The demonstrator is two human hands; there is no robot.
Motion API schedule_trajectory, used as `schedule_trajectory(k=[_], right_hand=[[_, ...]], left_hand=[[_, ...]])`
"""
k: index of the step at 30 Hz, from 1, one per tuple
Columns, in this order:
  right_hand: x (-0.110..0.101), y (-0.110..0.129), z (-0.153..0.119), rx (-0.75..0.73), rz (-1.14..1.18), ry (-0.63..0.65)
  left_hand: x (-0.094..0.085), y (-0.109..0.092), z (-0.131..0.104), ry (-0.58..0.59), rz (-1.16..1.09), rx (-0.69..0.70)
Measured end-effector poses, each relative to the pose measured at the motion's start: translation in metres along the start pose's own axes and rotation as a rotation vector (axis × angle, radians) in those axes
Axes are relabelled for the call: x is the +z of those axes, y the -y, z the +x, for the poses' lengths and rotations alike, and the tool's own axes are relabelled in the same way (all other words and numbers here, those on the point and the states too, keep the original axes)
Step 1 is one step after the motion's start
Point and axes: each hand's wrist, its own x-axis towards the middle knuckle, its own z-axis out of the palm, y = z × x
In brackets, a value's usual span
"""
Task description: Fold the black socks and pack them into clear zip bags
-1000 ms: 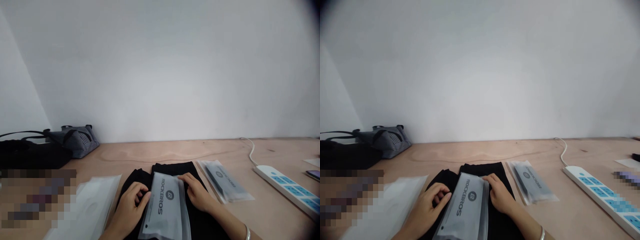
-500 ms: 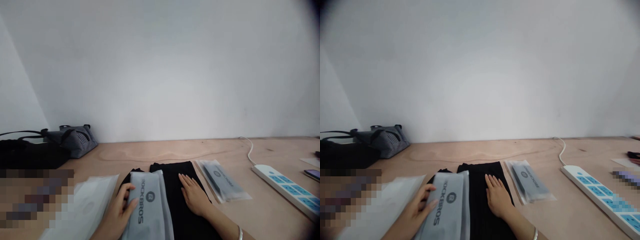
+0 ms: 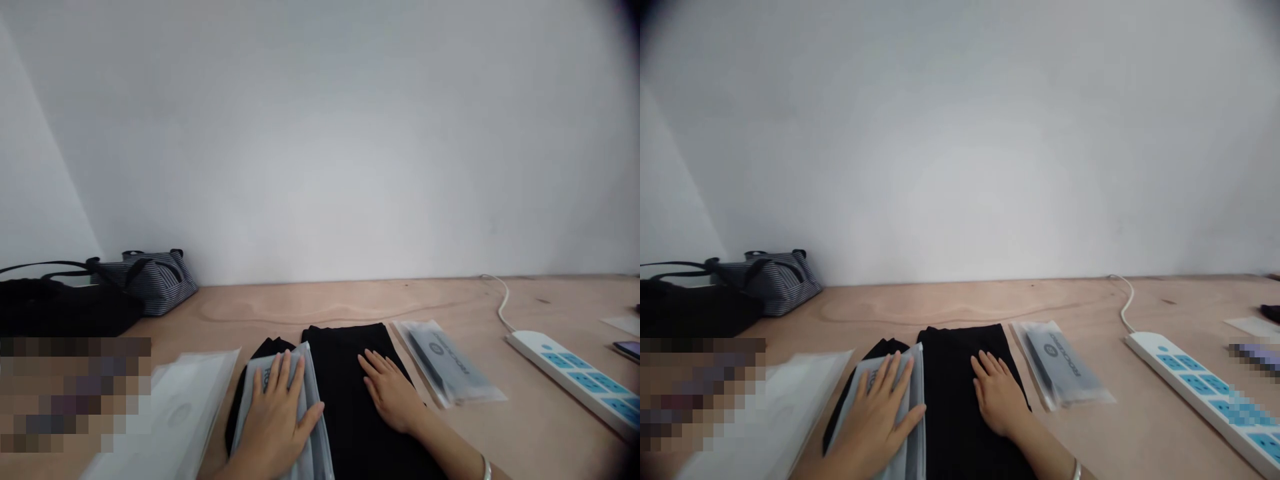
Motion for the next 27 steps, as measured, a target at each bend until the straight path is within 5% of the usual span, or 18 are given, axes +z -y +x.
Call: schedule_trajectory(k=[6, 11, 19, 27], right_hand=[[-0.017, 0.005, 0.006, 0.022, 0.071, 0.014], [-0.033, 0.035, 0.041, 0.167, 0.562, 0.035], [-0.004, 0.083, 0.113, 0.375, 0.848, 0.336], [-0.006, 0.087, 0.104, 0.453, 0.93, 0.38]], left_hand=[[0.006, 0.008, -0.006, 0.038, -0.005, 0.03], [0.006, 0.006, -0.003, 0.053, -0.01, 0.014], [0.007, 0.006, -0.003, 0.081, -0.016, -0.006], [0.003, 0.003, -0.004, 0.108, -0.028, -0.024]])
